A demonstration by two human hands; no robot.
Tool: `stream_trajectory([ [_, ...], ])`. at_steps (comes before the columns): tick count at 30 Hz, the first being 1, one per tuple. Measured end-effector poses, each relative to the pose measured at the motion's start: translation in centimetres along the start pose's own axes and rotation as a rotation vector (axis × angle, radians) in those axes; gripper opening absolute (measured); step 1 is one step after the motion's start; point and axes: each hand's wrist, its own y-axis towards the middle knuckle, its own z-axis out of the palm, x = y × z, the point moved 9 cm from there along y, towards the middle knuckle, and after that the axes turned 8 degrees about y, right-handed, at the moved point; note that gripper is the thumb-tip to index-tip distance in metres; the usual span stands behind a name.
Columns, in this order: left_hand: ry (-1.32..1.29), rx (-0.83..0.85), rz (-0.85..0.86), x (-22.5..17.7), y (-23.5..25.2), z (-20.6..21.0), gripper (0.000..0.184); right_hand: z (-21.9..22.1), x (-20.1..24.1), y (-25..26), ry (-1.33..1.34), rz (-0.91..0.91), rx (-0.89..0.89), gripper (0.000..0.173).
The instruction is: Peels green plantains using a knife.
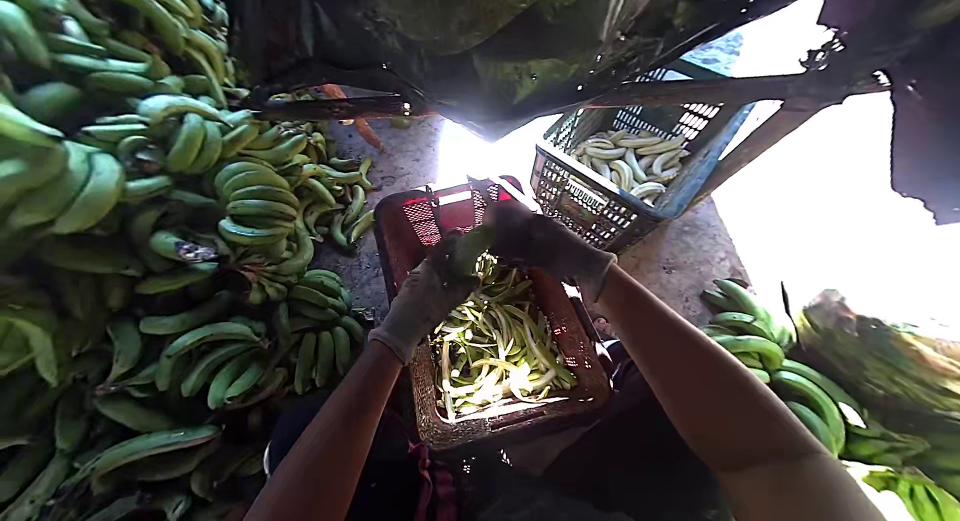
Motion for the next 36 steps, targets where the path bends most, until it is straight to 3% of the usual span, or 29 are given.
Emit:
stream_trajectory([
  [2, 0.001, -0.05, 0.002, -0.4, -1.1, -0.6, 0.06, 1.2, 2.3, -0.4, 0.037, -0.088, -0.006, 0.033],
  [5, -0.195, -0.212, -0.098, 1.1, -1.4, -2.1, 0.057, 1.8, 3.1, -1.4, 0.082, -0.052, -0.06, 0.059],
  [6, -0.321, -0.289, -0.092, 1.6, -1.6, -2.8, 0.059, 1.9, 2.6, -1.5, 0.09, -0.046, -0.092, 0.059],
  [10, -0.847, -0.458, 0.046, 2.3, -2.3, -5.4, 0.066, 3.3, -0.4, -0.5, 0.09, 0.015, -0.086, 0.041],
  [15, -0.853, -0.514, 0.214, 1.3, -3.1, -6.8, 0.059, 2.9, 3.6, -2.3, 0.036, -0.208, -0.237, 0.035],
  [16, -0.887, -0.498, 0.277, 0.9, -3.3, -6.8, 0.056, 3.4, 2.7, -2.2, -0.017, -0.119, -0.173, 0.034],
  [18, -0.965, -0.434, 0.374, 0.4, -3.8, -7.1, 0.051, 5.1, -1.6, -1.3, -0.25, 0.228, 0.085, 0.041],
  [20, -1.007, -0.339, 0.386, 0.3, -3.8, -7.4, 0.047, 5.6, -4.3, -0.8, -0.364, 0.364, 0.196, 0.053],
  [21, -1.023, -0.292, 0.383, 0.4, -3.7, -7.4, 0.044, 5.2, -4.0, -0.7, -0.326, 0.3, 0.151, 0.053],
  [24, -1.055, -0.261, 0.272, 1.3, -2.7, -7.3, 0.05, 4.2, 0.3, -1.0, -0.218, -0.143, 0.066, 0.044],
  [28, -1.062, -0.281, 0.121, 2.2, -2.2, -7.0, 0.045, 4.6, 3.0, -3.0, -0.451, -0.56, -0.012, 0.051],
  [31, -0.957, -0.247, 0.141, 0.9, -3.2, -6.1, 0.044, 5.0, 3.6, -2.7, -0.521, -0.62, -0.057, 0.047],
  [36, -0.988, -0.033, 0.17, -0.5, -3.6, -3.6, 0.039, 0.7, 5.2, -0.9, -0.644, -0.556, -0.394, 0.034],
])
